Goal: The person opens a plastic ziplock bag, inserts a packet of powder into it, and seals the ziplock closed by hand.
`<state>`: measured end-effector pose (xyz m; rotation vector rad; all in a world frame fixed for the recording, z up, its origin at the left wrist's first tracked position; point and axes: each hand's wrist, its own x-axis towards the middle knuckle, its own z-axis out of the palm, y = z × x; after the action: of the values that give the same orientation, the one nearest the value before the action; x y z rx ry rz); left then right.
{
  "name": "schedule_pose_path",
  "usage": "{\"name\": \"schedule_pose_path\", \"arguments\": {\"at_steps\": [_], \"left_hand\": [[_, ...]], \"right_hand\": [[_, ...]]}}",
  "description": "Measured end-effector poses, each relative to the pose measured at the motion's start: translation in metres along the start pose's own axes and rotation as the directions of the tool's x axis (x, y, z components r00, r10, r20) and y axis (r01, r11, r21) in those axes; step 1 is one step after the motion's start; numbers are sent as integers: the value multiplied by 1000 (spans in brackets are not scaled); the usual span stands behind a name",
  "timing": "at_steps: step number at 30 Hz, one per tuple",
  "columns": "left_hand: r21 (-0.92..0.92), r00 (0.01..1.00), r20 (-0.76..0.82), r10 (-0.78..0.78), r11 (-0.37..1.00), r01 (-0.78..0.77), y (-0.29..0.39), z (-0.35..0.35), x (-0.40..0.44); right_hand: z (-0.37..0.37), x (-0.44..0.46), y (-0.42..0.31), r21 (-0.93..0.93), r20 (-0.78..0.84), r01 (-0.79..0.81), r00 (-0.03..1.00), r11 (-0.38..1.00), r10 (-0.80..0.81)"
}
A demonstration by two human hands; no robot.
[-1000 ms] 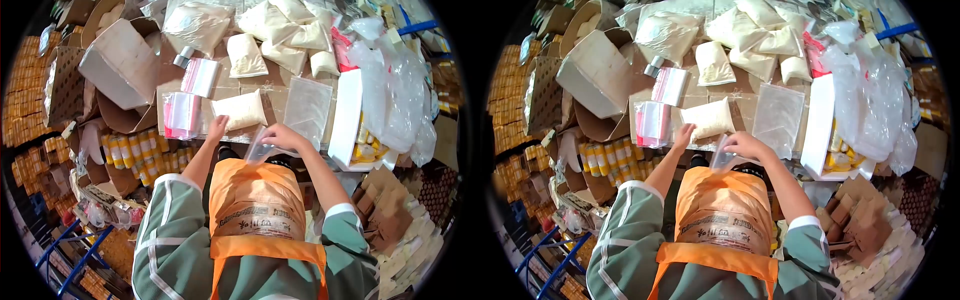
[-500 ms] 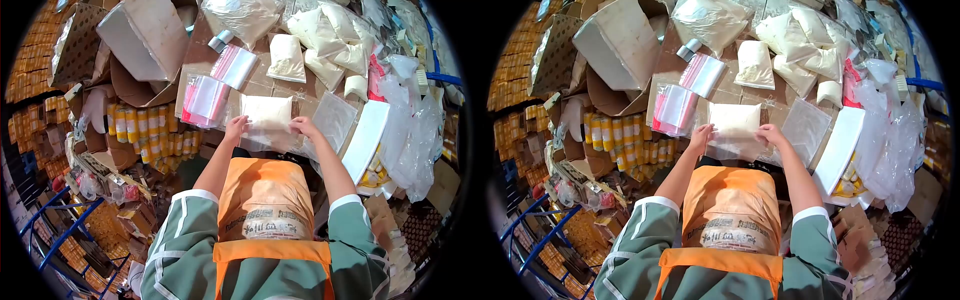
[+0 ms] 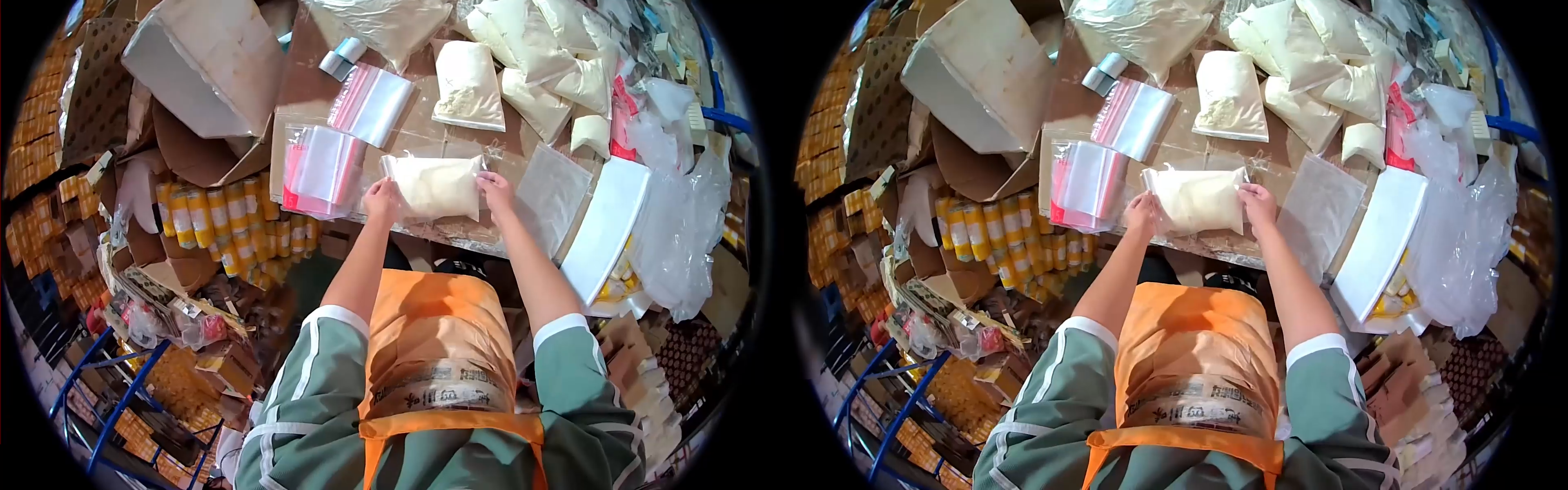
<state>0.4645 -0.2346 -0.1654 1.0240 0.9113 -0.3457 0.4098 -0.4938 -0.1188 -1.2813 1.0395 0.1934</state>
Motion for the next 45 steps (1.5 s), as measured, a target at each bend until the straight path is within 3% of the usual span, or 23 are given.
{"name": "schedule_pose_path", "arguments": {"at_steps": [1, 2, 4, 6, 10, 14, 16, 17, 20, 22, 23, 25, 26, 28, 29, 31, 32, 34, 36, 40, 42, 44, 45], "left_hand": [[157, 999, -12, 53, 986, -50, 0, 6, -6], [310, 993, -15, 120, 944, -109, 9, 6, -7], [295, 988, -21, 153, 945, -140, 9, 1, -2], [565, 955, 53, 292, 780, -270, 0, -20, 22], [560, 979, 60, 195, 805, -195, 4, -24, 28], [662, 961, 79, 265, 706, -249, 14, -15, 15], [736, 932, 82, 354, 609, -296, 18, -12, 11], [698, 948, 47, 316, 668, -257, 22, -8, 2], [839, 848, 155, 507, 385, -384, 43, -12, -7], [923, 707, 343, 619, -81, -377, 80, -20, -20], [925, 703, 336, 627, -78, -372, 93, -29, -23], [908, 726, 418, 546, -219, -357, 120, -49, -24], [908, 724, 416, 550, -213, -360, 125, -62, -17], [954, 631, 300, 715, -220, -203, 133, -86, 11], [953, 633, 302, 713, -213, -214, 144, -89, 18], [992, 817, 114, 566, -23, -122, 159, -99, 24], [994, 827, 99, 553, -11, -112, 160, -97, 23], [973, 854, 212, 476, -180, -142, 169, -91, 22], [968, 848, 242, 472, -179, -176, 166, -83, 16], [971, 755, 241, 610, -147, -191, 143, -74, 0], [971, 769, 233, 595, -99, -218, 136, -77, 1], [983, 886, 164, 434, -3, -181, 134, -78, -2], [985, 897, 108, 429, 78, -156, 132, -78, -2]], "right_hand": [[-8, 10, 14, -140, -48, -32, 999, 990, 25], [-8, 10, 15, -156, -67, -46, 997, 987, 36], [-11, 7, 17, -274, -96, -71, 994, 959, 46], [-13, 3, 25, -314, -116, -75, 992, 946, 40], [-15, -6, 37, -364, -157, -77, 987, 928, 20], [-22, 0, 55, -447, -145, -20, 988, 894, -51], [-24, 4, 68, -365, -141, 2, 988, 931, -58], [-28, 8, 74, -361, -135, 21, 988, 933, -74], [-32, -4, 59, -355, -159, 15, 984, 935, -76], [-42, -1, 75, -218, -166, 8, 985, 976, -46], [-51, -9, 74, -138, -143, -20, 990, 990, 0], [-59, -22, 82, -169, -209, 62, 973, 984, -97], [-63, -35, 81, -174, -209, 68, 972, 982, -104], [-69, -56, 69, -79, -161, -122, 981, 989, 108], [-66, -61, 65, -83, -171, -116, 980, 990, 100], [-65, -81, 62, -83, -257, -167, 956, 982, 141], [-66, -90, 67, -102, -263, -178, 954, 979, 146], [-60, -97, 69, -60, -237, -141, 964, 988, 123], [-51, -109, 71, -57, -247, -168, 958, 984, 149], [-35, -128, 63, -88, -211, -159, 968, 983, 137], [-25, -132, 59, -102, -248, -169, 959, 980, 139], [-13, -137, 51, -83, -250, -145, 961, 986, 120], [-8, -140, 48, -98, -250, -124, 964, 987, 96]]}}
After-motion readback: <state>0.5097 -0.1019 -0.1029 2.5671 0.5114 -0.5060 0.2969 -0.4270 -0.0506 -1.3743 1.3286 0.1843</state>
